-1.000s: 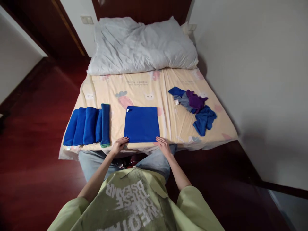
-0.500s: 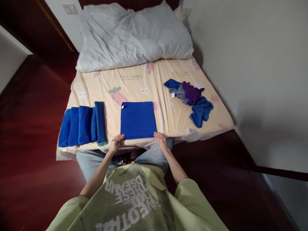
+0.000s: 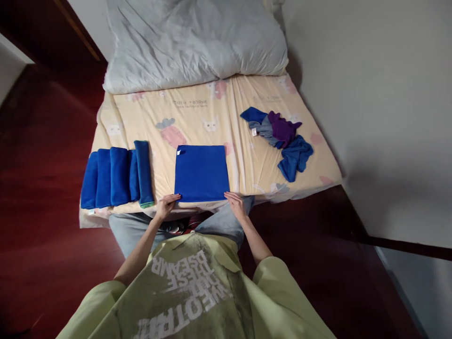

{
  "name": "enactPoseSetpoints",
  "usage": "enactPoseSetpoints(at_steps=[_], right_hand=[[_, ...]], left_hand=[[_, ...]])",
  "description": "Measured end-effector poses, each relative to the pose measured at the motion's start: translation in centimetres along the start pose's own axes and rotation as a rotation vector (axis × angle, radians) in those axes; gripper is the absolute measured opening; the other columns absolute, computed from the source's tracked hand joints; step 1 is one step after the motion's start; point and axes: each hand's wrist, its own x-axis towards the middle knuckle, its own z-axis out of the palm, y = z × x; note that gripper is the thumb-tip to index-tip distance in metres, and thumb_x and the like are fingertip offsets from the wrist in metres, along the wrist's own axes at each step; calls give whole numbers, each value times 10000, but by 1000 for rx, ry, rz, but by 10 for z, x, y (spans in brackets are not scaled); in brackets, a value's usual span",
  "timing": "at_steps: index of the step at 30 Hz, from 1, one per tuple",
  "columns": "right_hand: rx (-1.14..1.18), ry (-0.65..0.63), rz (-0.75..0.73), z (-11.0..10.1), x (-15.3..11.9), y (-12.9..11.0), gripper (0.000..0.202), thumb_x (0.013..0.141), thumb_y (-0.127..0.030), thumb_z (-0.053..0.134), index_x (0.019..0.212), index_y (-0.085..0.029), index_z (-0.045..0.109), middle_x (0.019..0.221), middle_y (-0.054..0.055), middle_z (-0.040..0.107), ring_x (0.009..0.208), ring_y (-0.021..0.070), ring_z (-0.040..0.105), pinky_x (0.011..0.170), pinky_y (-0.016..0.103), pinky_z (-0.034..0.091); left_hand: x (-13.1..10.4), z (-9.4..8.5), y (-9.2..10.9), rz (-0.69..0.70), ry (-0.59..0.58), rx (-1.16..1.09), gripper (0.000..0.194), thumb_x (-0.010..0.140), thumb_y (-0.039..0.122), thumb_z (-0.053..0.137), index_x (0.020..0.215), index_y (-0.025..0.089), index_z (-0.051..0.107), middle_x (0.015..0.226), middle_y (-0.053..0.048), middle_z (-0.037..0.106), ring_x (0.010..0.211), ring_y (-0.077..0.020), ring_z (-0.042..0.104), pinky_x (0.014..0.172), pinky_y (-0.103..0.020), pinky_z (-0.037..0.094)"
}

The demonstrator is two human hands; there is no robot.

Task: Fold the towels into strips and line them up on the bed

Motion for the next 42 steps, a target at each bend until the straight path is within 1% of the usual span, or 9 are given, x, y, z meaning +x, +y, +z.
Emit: enactPoseSetpoints(at_steps=[6,14,16,20,22,25,28,35,42], right_hand=[[113,20,138,-3,7,-6,316,937,-204,490,1038,-255,785,1114,56,760,1120,225,684,1053,457,535],[225,118,310,3,13,-7,295,916,-302,507,1057,-207,748,1116,91,751,1068,235,687,995,403,536],[235,146,356,5,16,-5,310,912,-345,515,1052,-192,744,1103,104,752,1031,242,694,950,391,551],[214,198,450,10,25,3,377,888,-451,559,1043,-159,741,1031,127,759,900,248,705,832,372,577],[204,214,465,12,29,8,400,879,-487,571,1036,-160,740,1001,123,761,864,244,700,807,366,578],[200,221,473,14,34,13,422,872,-519,575,1022,-159,734,953,119,759,826,240,693,786,366,579],[230,228,483,14,37,17,449,859,-540,582,1013,-143,724,919,124,754,816,249,696,778,377,584],[259,195,474,10,43,30,440,845,-560,595,984,-165,729,911,115,761,843,247,710,801,372,594],[210,123,459,8,57,37,489,818,-633,606,949,-178,730,892,110,755,817,244,702,803,379,586]], left_hand=[[4,-5,8,-90,-21,-52,294,950,315,522,1070,230,776,1151,-70,752,1135,-242,694,1060,-461,530],[12,-1,9,-259,78,-108,326,924,447,583,1060,204,754,1086,-84,768,1026,-243,720,968,-390,566],[16,0,8,-308,104,-122,360,912,484,602,1073,189,730,1053,-83,769,963,-229,726,907,-352,577],[24,2,5,-367,162,-94,367,906,514,598,1017,179,698,868,-50,749,764,-188,701,745,-285,566],[27,4,5,-380,201,-72,353,908,510,591,1000,183,688,845,-44,740,748,-185,690,725,-278,555],[30,8,6,-390,267,-63,339,913,500,580,1001,186,674,899,-57,746,806,-196,696,746,-280,555],[33,11,5,-400,295,-81,338,918,501,575,1014,190,669,900,-56,745,808,-196,698,754,-284,553],[44,6,2,-370,261,-67,343,910,511,579,979,194,690,906,-67,756,825,-208,708,767,-292,552],[53,3,-1,-392,244,22,321,902,491,568,943,198,693,807,-54,739,723,-210,692,690,-284,522]])
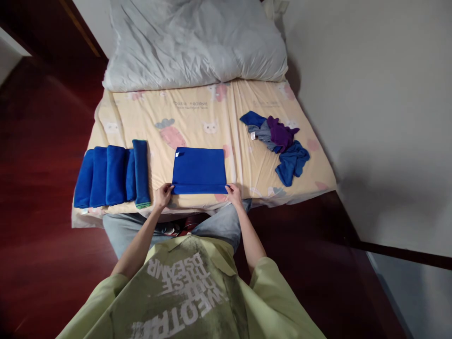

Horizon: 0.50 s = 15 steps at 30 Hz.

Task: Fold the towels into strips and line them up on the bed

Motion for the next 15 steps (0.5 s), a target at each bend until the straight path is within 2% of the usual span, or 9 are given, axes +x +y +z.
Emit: enactPoseSetpoints(at_steps=[7,11,15], right_hand=[[-20,55,-18,5,-1,1,564,810,-704,578,904,-169,732,868,129,762,810,264,710,759,383,584],[-34,84,31,7,2,11,640,728,-771,614,874,-160,738,843,153,761,794,293,716,767,431,585],[-24,83,115,7,8,19,700,650,-804,656,853,-139,738,845,173,762,795,309,723,797,470,583]], left_hand=[[4,5,5,-41,12,28,240,920,397,565,941,197,695,802,-59,739,727,-221,706,665,-288,509],[2,2,12,-85,26,48,179,898,341,634,919,184,718,845,-83,760,745,-226,720,688,-295,525],[2,0,13,-136,35,38,201,891,355,672,939,172,740,839,-86,765,747,-221,722,704,-300,538]])
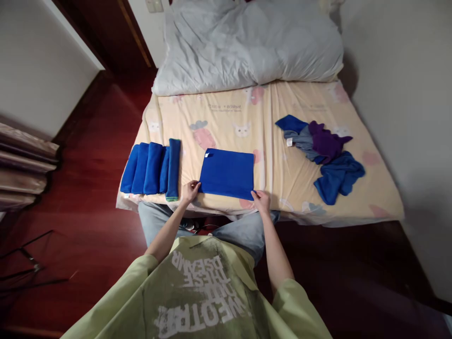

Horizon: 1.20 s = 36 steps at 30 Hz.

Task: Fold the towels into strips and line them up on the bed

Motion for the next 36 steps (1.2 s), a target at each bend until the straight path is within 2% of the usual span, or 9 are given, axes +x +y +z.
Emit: enactPoseSetpoints(at_steps=[3,9,14,19,25,29,32,34,36], right_hand=[[5,10,14,-1,1,-1,699,619,-809,680,818,-141,733,836,170,763,779,304,723,784,458,583],[-7,39,-38,1,-5,-9,642,708,-774,644,864,-158,736,815,145,764,758,280,715,757,405,572],[-51,37,-1,5,-3,-12,618,731,-743,628,867,-150,738,837,157,764,775,287,718,742,399,569],[-92,73,44,7,-1,-14,508,733,-659,660,827,-167,740,871,141,773,811,287,728,789,400,565],[-113,84,54,8,-4,-22,369,785,-539,660,844,-184,742,882,115,779,820,270,733,774,374,569],[-196,108,52,9,-9,-35,285,813,-468,668,870,-195,729,862,92,772,800,254,726,740,340,558],[-312,165,-20,11,-16,-45,260,857,-416,658,1005,-207,706,864,71,752,802,241,704,764,341,552],[-398,192,-153,11,-20,-49,273,905,-355,626,1123,-202,681,993,102,731,893,248,688,832,365,548],[-494,156,-335,9,-23,-50,274,950,-255,559,1192,-204,677,1155,137,687,1040,261,656,949,399,517]], left_hand=[[0,-1,0,-32,-4,1,221,890,363,674,947,164,750,854,-89,768,759,-222,721,717,-306,542],[-1,-1,1,-9,2,-10,245,900,378,651,958,161,748,854,-92,768,747,-221,714,695,-297,530],[-2,-2,8,-23,27,-5,245,873,392,668,912,163,747,834,-91,767,744,-219,718,688,-282,522],[-1,-5,16,-72,-6,31,287,879,406,646,949,148,751,875,-102,772,785,-216,726,695,-265,516],[2,-2,11,-27,-1,117,311,900,432,611,971,160,743,879,-93,766,797,-224,723,732,-281,515],[-1,6,6,58,13,202,304,940,413,564,1022,167,722,920,-95,750,816,-222,702,764,-294,509],[-5,10,7,176,35,296,289,972,360,518,1109,177,695,1051,-118,725,919,-244,678,798,-325,504],[-7,10,7,272,67,350,295,979,326,501,1168,183,677,1175,-146,688,1044,-275,641,863,-369,496],[-7,5,5,385,72,392,292,974,274,492,1184,189,676,1318,-166,628,1195,-311,571,972,-438,460]])
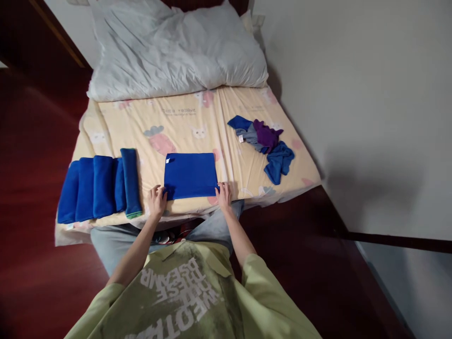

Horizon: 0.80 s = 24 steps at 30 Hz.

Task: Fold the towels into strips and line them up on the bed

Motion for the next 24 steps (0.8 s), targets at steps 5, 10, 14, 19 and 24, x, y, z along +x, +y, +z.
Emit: enactPoseSetpoints(at_steps=[5,10,14,19,24], right_hand=[[-58,-247,-461,-12,-11,13,475,941,-67,437,1339,-224,642,1360,94,638,1289,246,556,1127,447,417],[-31,-283,-480,-22,-21,21,563,957,-127,432,1512,-215,470,1517,64,515,1426,217,449,1184,441,386],[-37,-263,-444,-18,-17,17,545,953,-108,442,1480,-222,517,1484,59,551,1383,220,503,1166,444,406],[-47,-229,-419,-3,-5,12,503,924,-40,451,1358,-201,646,1369,74,649,1276,236,590,1098,436,472],[5,-241,-425,-11,-6,17,505,901,-31,488,1341,-208,661,1349,76,662,1264,233,602,1100,427,489]], left_hand=[[-4,-11,-19,356,-261,-42,417,935,132,409,1275,171,647,1448,-130,571,1370,-295,478,1106,-472,398],[-12,-14,-28,435,-311,-22,586,953,269,426,1517,111,429,1588,-134,400,1484,-277,354,1217,-463,296],[-9,-11,-19,389,-295,34,592,943,291,455,1510,119,451,1557,-140,445,1476,-295,371,1235,-506,259],[6,-5,-10,384,-269,100,489,923,128,430,1384,128,592,1459,-157,559,1444,-307,418,1213,-533,294],[7,-6,-23,508,-271,52,469,943,107,404,1373,137,590,1449,-181,550,1391,-300,460,1156,-506,390]])
